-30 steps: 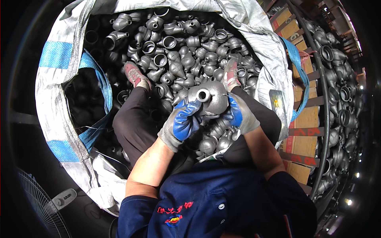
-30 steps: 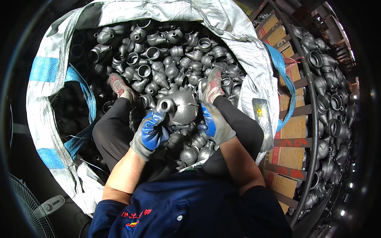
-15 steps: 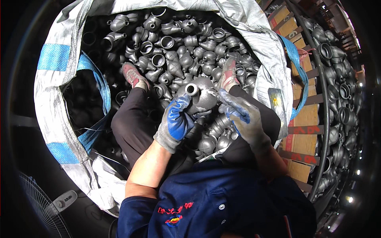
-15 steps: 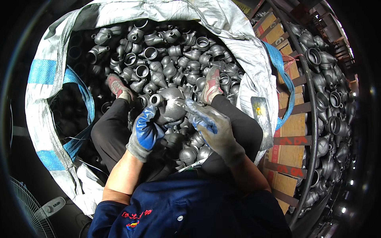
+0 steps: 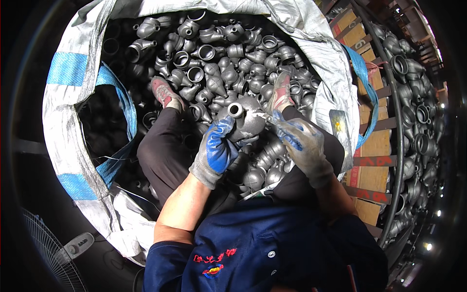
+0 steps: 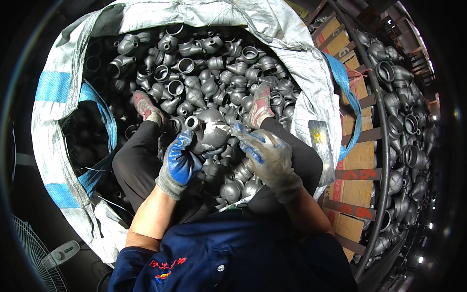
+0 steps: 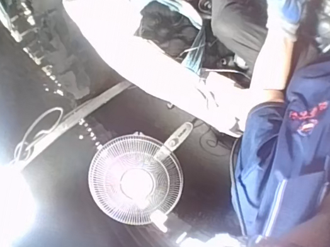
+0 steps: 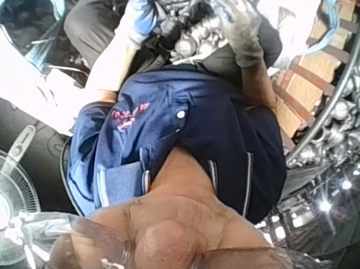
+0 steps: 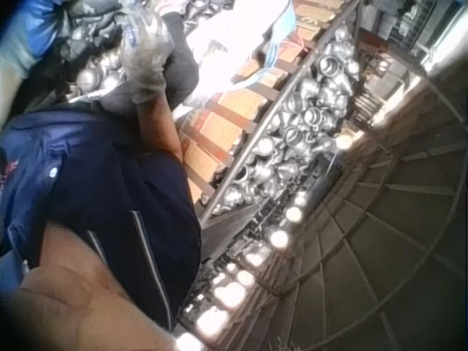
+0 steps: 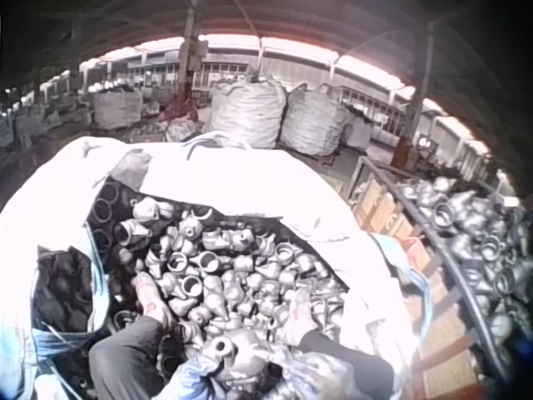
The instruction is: The person cleans metal casting parts by removing debris from their holes with a small pick tool.
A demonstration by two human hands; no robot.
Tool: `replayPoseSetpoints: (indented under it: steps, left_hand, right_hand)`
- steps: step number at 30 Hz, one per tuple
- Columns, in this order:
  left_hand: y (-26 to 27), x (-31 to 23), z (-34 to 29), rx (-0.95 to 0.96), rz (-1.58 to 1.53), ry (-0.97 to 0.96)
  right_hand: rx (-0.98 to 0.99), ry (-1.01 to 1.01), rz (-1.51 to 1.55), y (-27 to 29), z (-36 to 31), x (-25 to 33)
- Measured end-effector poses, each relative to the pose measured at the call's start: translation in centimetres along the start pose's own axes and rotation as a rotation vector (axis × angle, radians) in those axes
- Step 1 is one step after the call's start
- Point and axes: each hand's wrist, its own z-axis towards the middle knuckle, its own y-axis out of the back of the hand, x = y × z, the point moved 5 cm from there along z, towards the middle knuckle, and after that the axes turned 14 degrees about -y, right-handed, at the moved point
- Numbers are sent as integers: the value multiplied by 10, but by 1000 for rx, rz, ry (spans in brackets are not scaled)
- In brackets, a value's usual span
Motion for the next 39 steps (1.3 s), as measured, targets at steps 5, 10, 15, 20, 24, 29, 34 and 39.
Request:
replayPoseSetpoints:
  steps: [5,10,15,20,24,29,34,39]
  left_hand:
    - [6,5,2,-42,-44,11]
    - [11,6,3,-56,-10,8]
    - [5,3,0,-2,-8,-10]
    - [4,3,1,37,-8,-34]
    - [7,5,1,5,-53,-15]
    - [11,7,1,-81,-123,-4]
    - [13,7,3,-144,-132,-2]
    - [17,7,3,-195,-119,15]
  right_hand:
    - [133,-232,431,-4,-1,-10]
    - [290,-388,813,-18,-3,-2]
    - [286,-339,695,-21,0,3]
    - [264,-309,567,-21,1,9]
    - [151,-161,245,-14,4,24]
    - [136,-141,-75,-15,4,38]
    - [77,-49,-235,-15,5,51]
    - [230,-110,-220,-12,8,44]
